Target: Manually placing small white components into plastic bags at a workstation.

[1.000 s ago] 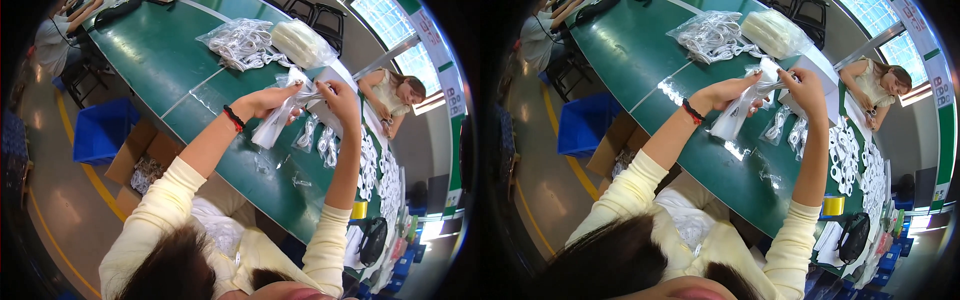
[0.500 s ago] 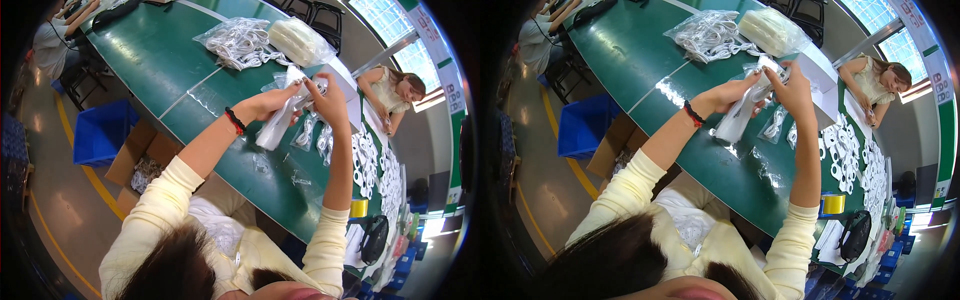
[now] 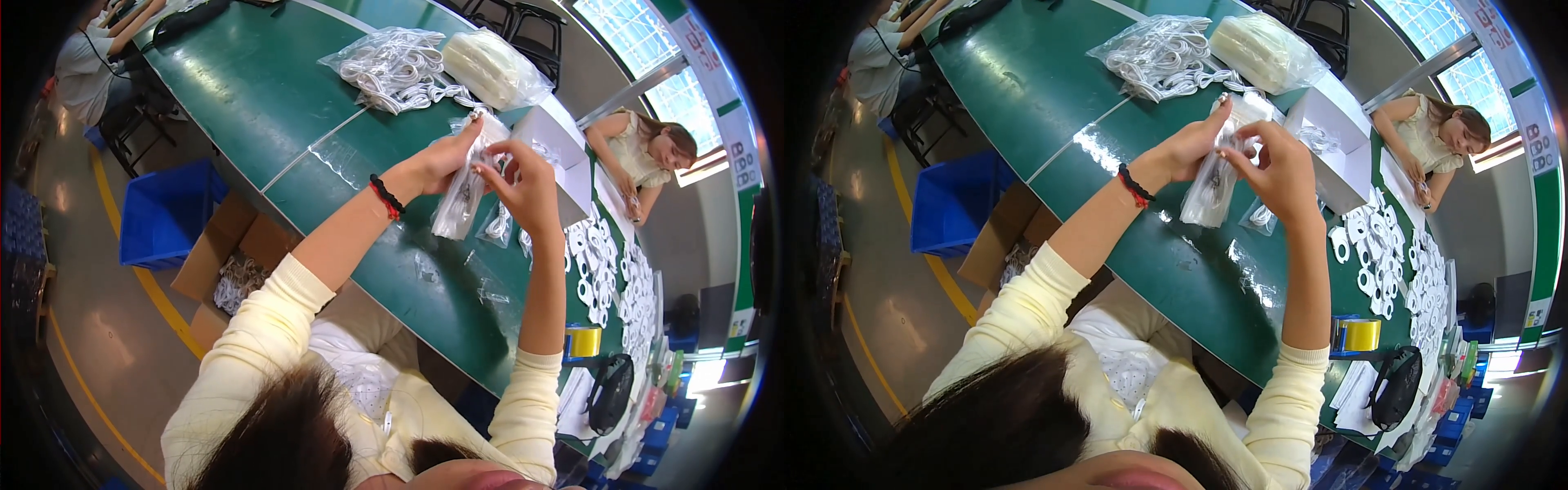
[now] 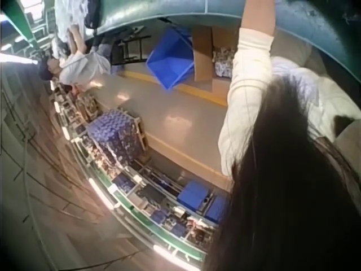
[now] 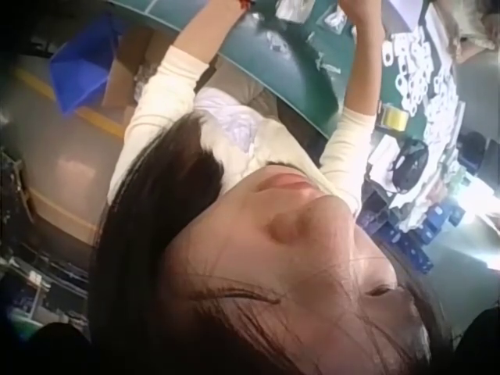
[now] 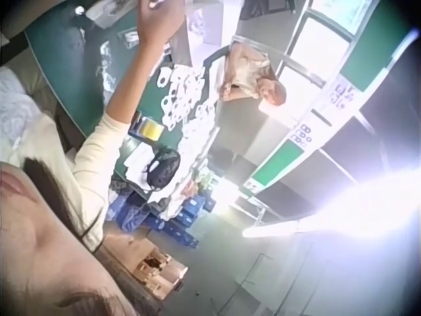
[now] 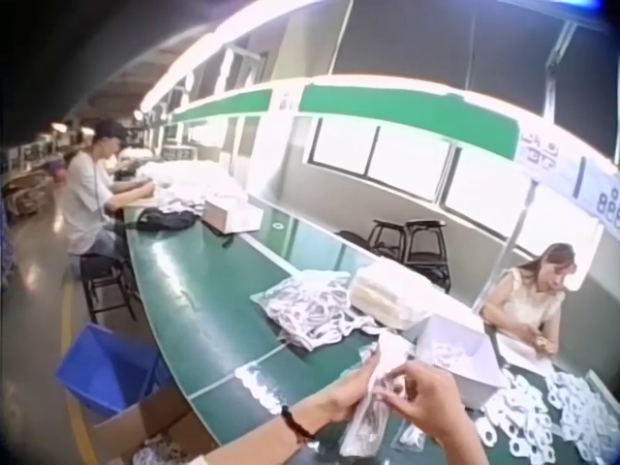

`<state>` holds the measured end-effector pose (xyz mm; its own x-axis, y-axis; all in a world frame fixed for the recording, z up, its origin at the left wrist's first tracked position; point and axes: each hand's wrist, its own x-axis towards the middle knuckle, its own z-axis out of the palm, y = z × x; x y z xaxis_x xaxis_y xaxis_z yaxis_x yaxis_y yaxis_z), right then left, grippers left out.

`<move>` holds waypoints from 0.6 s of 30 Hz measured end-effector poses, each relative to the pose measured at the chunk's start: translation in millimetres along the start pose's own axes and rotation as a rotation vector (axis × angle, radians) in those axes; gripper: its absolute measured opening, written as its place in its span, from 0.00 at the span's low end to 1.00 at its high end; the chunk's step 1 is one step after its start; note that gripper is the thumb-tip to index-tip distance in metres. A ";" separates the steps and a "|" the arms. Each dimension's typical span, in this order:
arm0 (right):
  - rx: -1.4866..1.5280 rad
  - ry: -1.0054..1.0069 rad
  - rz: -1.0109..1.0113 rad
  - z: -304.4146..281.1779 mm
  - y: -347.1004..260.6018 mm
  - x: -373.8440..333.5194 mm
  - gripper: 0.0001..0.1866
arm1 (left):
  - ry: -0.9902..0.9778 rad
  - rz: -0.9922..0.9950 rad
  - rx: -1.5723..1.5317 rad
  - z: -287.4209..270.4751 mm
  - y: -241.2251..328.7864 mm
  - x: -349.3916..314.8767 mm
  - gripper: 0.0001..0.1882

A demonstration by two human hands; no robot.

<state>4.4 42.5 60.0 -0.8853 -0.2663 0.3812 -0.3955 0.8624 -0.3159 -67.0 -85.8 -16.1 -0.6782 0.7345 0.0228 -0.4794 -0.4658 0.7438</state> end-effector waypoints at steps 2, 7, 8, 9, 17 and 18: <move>0.097 -0.079 0.054 -0.1 1.3 -1.4 0.11 | -0.001 -0.012 0.010 -2.1 -1.7 3.1 0.31; 0.639 -0.140 0.275 -2.3 19.3 -6.2 0.07 | -0.145 -0.114 0.060 -2.1 0.5 -2.1 0.30; 0.715 -0.111 0.295 -8.0 24.2 -7.5 0.07 | -0.095 -0.092 0.042 4.3 0.9 -3.7 0.29; 0.791 -0.082 0.314 -13.0 26.9 -8.2 0.06 | -0.045 -0.071 0.023 7.7 0.9 -4.3 0.28; 0.662 -0.181 0.402 -63.7 80.2 -24.7 0.05 | -0.090 -0.157 -0.069 -16.7 1.6 11.0 0.23; 0.340 -0.147 0.417 -59.3 85.2 -26.8 0.07 | -0.080 -0.149 -0.106 -15.3 3.2 9.7 0.24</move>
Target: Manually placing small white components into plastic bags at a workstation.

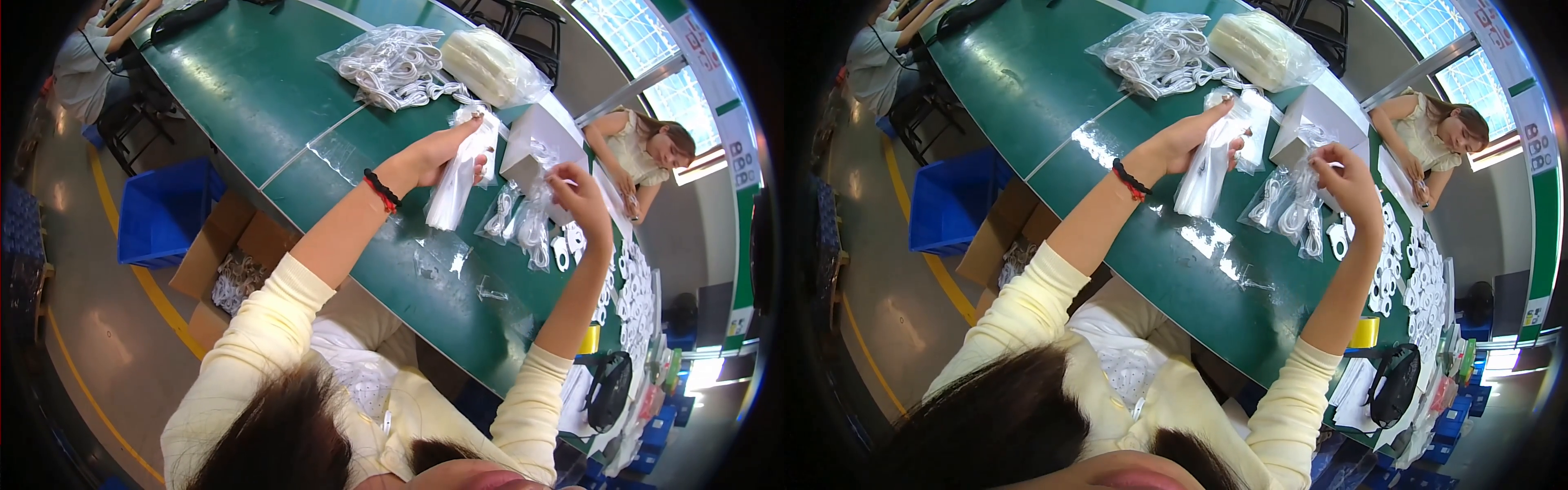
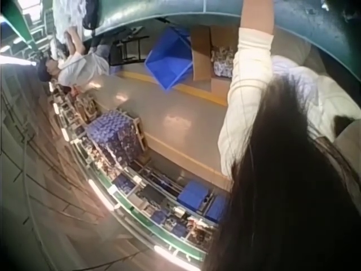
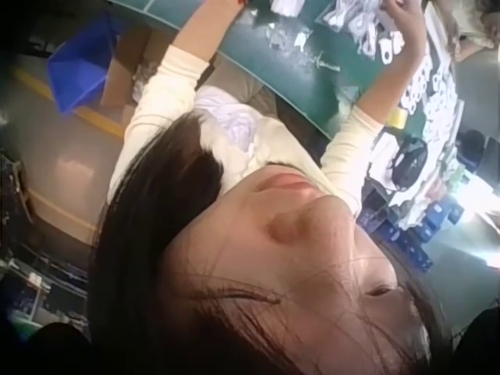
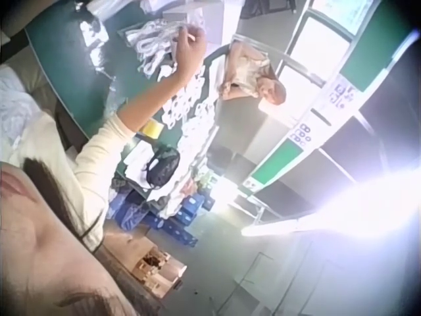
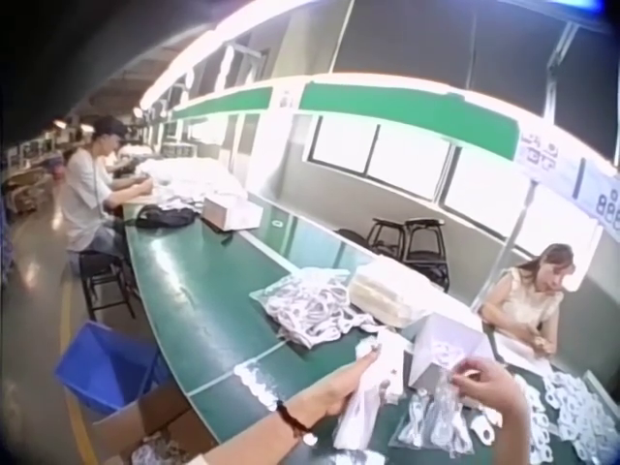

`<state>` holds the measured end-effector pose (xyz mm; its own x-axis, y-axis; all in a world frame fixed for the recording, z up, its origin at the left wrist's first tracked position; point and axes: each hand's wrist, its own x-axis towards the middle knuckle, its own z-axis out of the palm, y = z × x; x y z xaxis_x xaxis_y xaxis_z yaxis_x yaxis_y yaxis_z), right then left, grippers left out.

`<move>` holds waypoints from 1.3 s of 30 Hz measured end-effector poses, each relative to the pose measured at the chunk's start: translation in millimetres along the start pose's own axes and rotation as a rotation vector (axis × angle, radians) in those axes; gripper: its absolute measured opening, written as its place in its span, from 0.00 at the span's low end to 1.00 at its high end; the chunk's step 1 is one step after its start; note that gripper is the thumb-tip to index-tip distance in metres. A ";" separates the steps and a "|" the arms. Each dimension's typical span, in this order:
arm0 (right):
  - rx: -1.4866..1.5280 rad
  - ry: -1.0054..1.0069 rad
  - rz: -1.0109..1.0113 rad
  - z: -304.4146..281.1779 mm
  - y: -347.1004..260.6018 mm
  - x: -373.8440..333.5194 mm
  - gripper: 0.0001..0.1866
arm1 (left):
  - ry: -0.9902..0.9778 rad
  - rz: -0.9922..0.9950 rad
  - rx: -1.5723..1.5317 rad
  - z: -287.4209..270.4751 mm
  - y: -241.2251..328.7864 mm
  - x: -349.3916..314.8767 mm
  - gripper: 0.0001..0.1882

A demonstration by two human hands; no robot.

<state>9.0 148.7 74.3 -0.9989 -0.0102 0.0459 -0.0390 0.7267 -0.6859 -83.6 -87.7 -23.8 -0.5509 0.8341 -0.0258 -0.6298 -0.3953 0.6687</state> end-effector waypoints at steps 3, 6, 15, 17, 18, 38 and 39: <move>-0.592 0.281 -0.200 24.3 3.1 6.5 0.15 | 0.010 0.029 -0.045 1.9 -0.5 0.4 0.25; -0.357 0.332 -0.451 78.9 -34.3 11.2 0.17 | 0.102 0.070 0.007 4.7 -1.0 -5.3 0.25; -0.559 0.522 -0.600 140.6 -45.4 17.9 0.12 | 0.179 0.226 0.089 -0.4 -4.5 1.0 0.21; -0.448 0.456 -0.506 131.6 -49.9 18.2 0.09 | 0.165 0.222 0.134 -1.9 -4.7 0.4 0.21; -0.385 0.435 -0.487 126.7 -53.3 19.1 0.08 | 0.202 0.225 0.186 -0.2 -5.2 0.6 0.22; -0.058 -0.197 -0.422 105.8 -55.3 111.6 0.12 | 0.271 0.346 -0.131 -25.0 18.2 -4.3 0.19; -0.058 -0.200 -0.424 104.6 -54.8 120.2 0.12 | 0.273 0.348 -0.131 -27.8 19.9 -4.1 0.19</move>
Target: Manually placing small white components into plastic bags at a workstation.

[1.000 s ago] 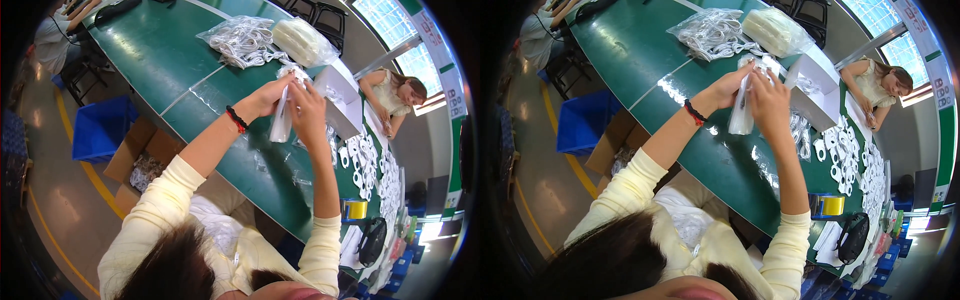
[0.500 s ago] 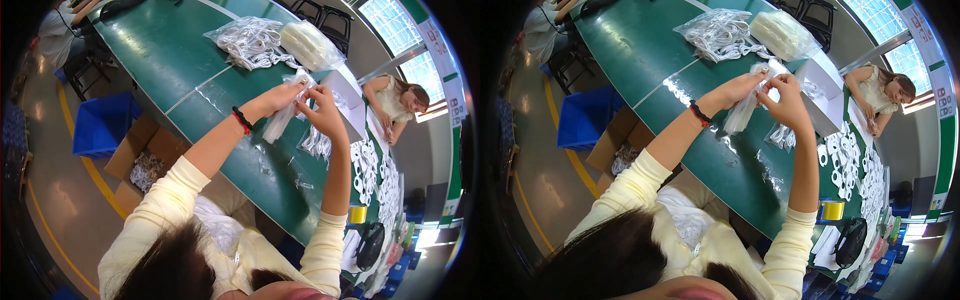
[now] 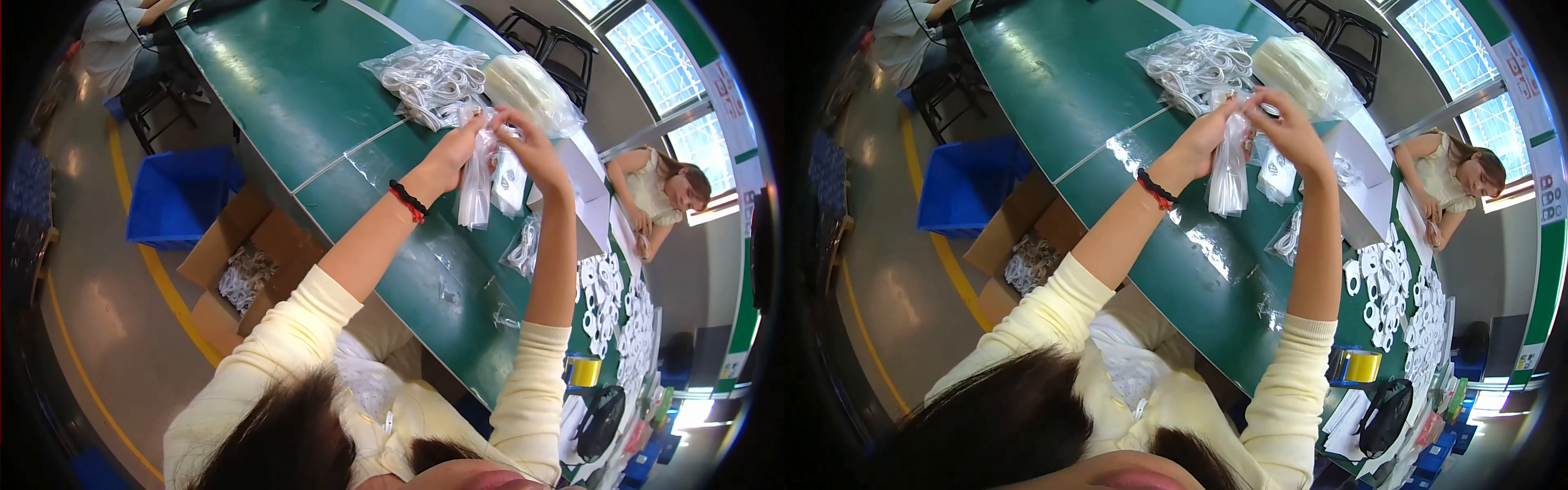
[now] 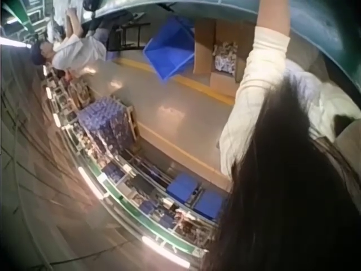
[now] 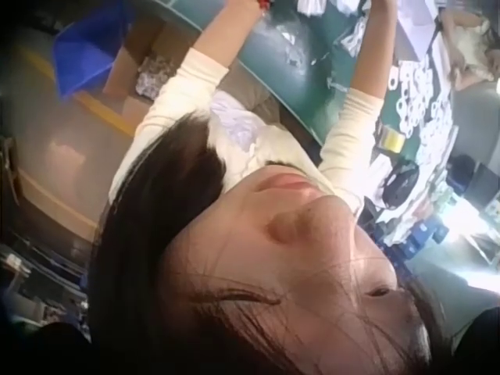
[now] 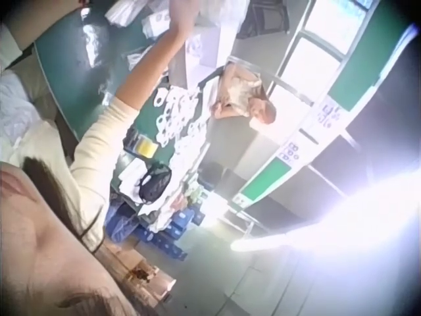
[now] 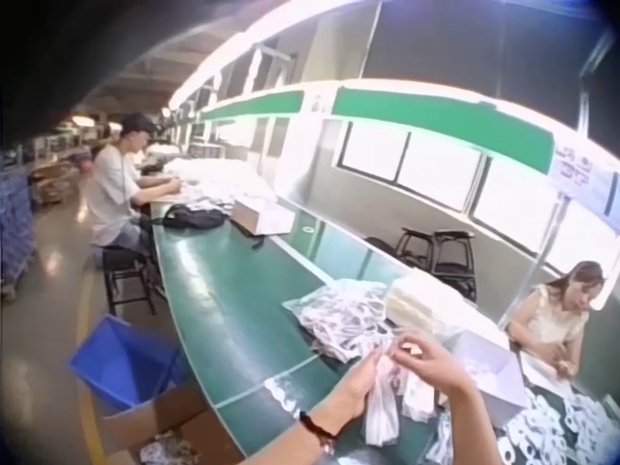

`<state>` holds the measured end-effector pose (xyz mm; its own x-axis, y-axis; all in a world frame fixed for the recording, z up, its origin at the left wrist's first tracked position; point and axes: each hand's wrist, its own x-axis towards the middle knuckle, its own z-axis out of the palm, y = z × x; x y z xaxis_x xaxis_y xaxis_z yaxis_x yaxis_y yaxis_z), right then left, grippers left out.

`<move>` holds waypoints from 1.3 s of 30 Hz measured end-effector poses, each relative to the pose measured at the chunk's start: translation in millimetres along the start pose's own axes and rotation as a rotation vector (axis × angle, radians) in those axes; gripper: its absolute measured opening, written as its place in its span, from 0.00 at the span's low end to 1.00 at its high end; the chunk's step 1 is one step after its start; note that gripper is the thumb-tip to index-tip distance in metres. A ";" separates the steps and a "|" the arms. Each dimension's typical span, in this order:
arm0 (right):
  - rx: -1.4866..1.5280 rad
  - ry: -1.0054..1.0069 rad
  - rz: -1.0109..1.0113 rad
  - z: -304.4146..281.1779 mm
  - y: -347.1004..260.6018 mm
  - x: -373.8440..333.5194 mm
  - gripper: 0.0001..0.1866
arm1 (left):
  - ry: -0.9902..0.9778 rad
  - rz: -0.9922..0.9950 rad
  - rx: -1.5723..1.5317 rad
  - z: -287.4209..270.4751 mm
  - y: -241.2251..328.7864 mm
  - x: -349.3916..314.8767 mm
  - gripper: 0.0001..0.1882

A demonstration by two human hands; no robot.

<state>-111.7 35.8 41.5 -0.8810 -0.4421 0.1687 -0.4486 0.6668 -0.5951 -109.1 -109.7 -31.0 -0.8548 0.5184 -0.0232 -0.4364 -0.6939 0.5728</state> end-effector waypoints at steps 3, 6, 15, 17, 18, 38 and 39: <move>0.452 0.293 0.193 2.1 21.9 33.9 0.14 | 0.082 0.076 -0.018 -9.1 8.6 2.2 0.18; -0.375 0.323 -0.128 12.4 100.9 54.7 0.17 | 0.096 0.097 -0.008 -1.7 6.5 4.0 0.18; -0.960 0.276 -0.096 45.1 86.7 47.6 0.11 | 0.125 0.126 -0.029 -11.9 10.5 2.3 0.19; -0.748 0.437 -0.138 21.9 84.3 39.0 0.08 | 0.116 0.117 -0.015 -8.6 9.6 1.2 0.19; -0.751 0.436 -0.133 12.3 80.4 33.6 0.08 | 0.114 0.111 0.001 -8.3 8.8 0.4 0.19; -0.042 0.897 0.135 7.2 -36.4 -53.1 0.15 | -0.113 -0.036 0.288 18.4 -33.2 -6.4 0.21; -0.040 0.898 0.136 7.6 -36.6 -53.1 0.15 | -0.112 -0.037 0.289 18.2 -32.5 -6.8 0.21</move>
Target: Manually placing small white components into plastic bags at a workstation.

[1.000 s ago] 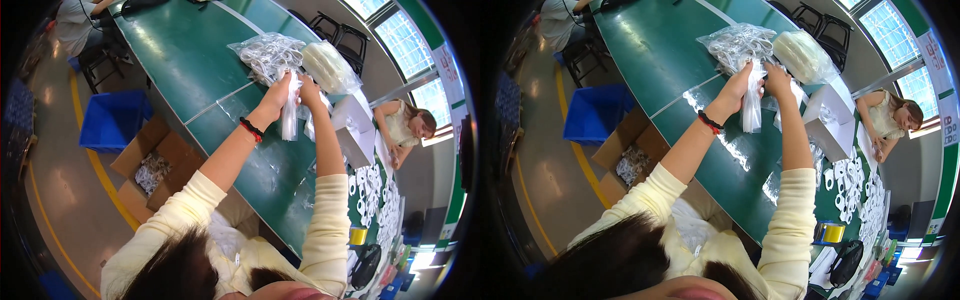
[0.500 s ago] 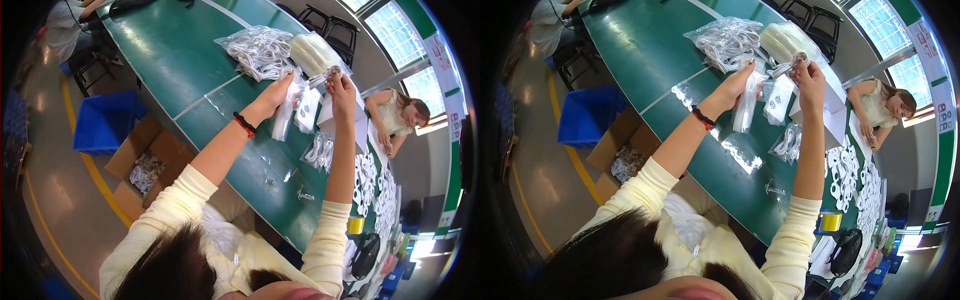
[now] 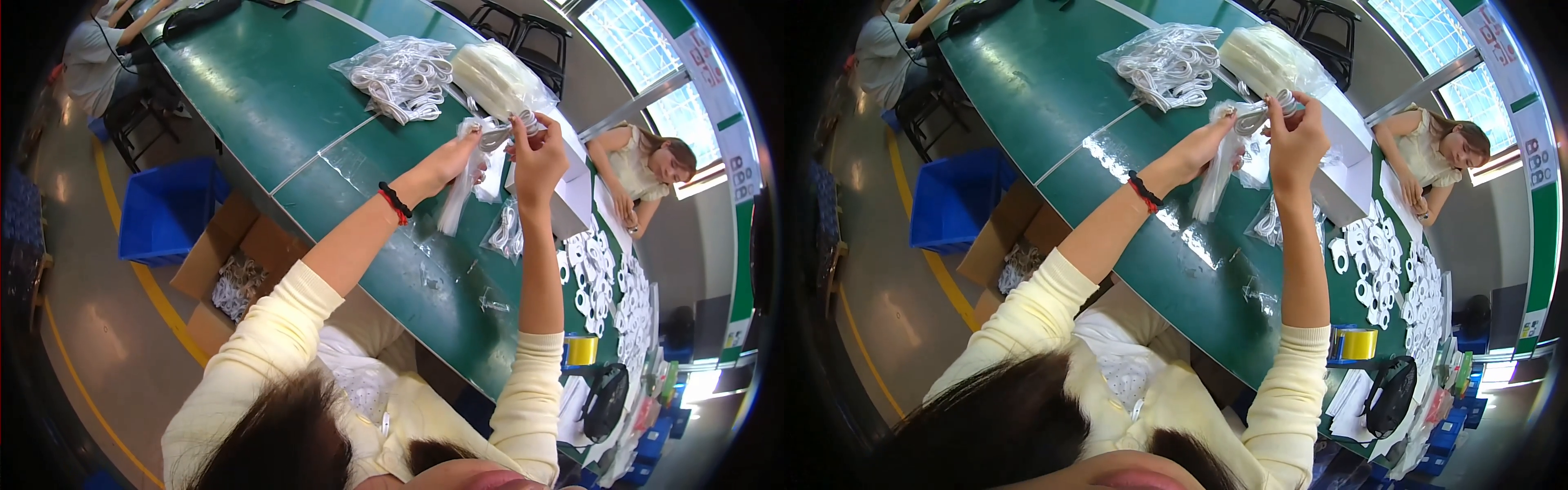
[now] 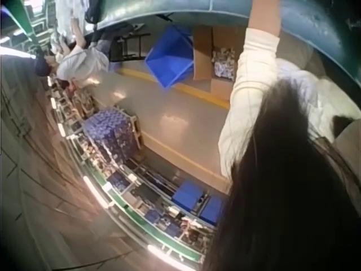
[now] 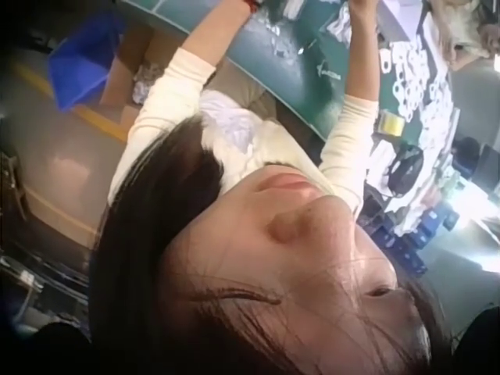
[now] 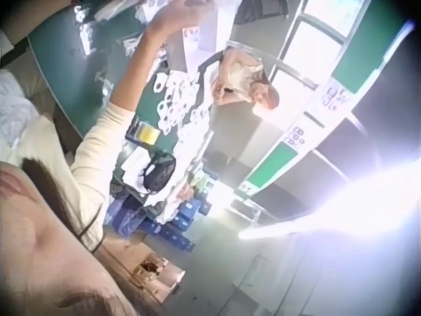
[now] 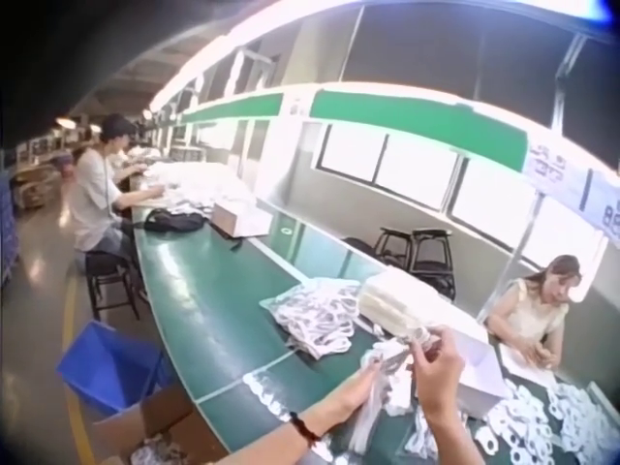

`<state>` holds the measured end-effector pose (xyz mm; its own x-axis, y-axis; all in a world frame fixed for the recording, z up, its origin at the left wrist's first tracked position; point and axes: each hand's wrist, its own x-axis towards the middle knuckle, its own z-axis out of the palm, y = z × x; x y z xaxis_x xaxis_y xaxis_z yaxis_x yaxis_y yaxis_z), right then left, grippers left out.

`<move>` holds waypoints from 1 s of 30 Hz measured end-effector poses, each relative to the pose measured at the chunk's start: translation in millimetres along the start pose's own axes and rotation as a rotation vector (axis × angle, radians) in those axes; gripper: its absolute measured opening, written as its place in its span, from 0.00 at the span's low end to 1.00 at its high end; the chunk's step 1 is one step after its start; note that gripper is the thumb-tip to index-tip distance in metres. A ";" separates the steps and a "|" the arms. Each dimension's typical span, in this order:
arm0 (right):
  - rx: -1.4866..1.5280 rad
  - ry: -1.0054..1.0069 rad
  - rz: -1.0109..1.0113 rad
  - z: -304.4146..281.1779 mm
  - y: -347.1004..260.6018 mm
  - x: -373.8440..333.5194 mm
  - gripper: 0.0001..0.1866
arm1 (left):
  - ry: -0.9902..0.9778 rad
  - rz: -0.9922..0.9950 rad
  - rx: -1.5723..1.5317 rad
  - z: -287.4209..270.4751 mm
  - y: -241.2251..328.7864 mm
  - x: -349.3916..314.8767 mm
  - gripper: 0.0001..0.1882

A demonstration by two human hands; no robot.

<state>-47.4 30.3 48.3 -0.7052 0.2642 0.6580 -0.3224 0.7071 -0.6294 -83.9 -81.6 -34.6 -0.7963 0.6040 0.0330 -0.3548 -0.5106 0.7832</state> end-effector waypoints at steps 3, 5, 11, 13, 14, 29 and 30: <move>-0.149 -0.018 -0.073 -0.6 0.5 -0.9 0.15 | 0.000 0.006 0.005 -1.3 -0.2 0.0 0.21; -0.225 -0.061 -0.151 -0.2 1.7 -1.2 0.15 | -0.043 0.023 0.018 -2.7 -1.2 1.2 0.22; -0.110 -0.268 0.107 -6.9 -0.8 9.0 0.17 | -0.080 -0.019 0.056 -3.1 -1.0 1.0 0.23; -0.048 -0.320 0.191 -12.7 18.0 18.1 0.17 | -0.096 -0.043 0.055 -0.7 -1.0 1.3 0.23; 0.020 -0.378 0.270 -12.6 19.5 20.4 0.17 | -0.105 -0.060 0.055 -1.4 -0.5 1.6 0.24; -0.188 -0.439 -0.171 -22.2 6.0 -6.3 0.18 | -0.040 -0.093 -0.073 0.2 3.2 -0.1 0.25; -0.193 -0.441 -0.172 -21.0 7.0 -7.9 0.18 | -0.042 -0.093 -0.077 1.5 4.2 -1.3 0.25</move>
<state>-30.8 47.0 47.4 -0.8651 -0.1389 0.4820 -0.3639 0.8352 -0.4124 -83.7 -83.6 -30.4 -0.7376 0.6752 -0.0100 -0.4639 -0.4959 0.7341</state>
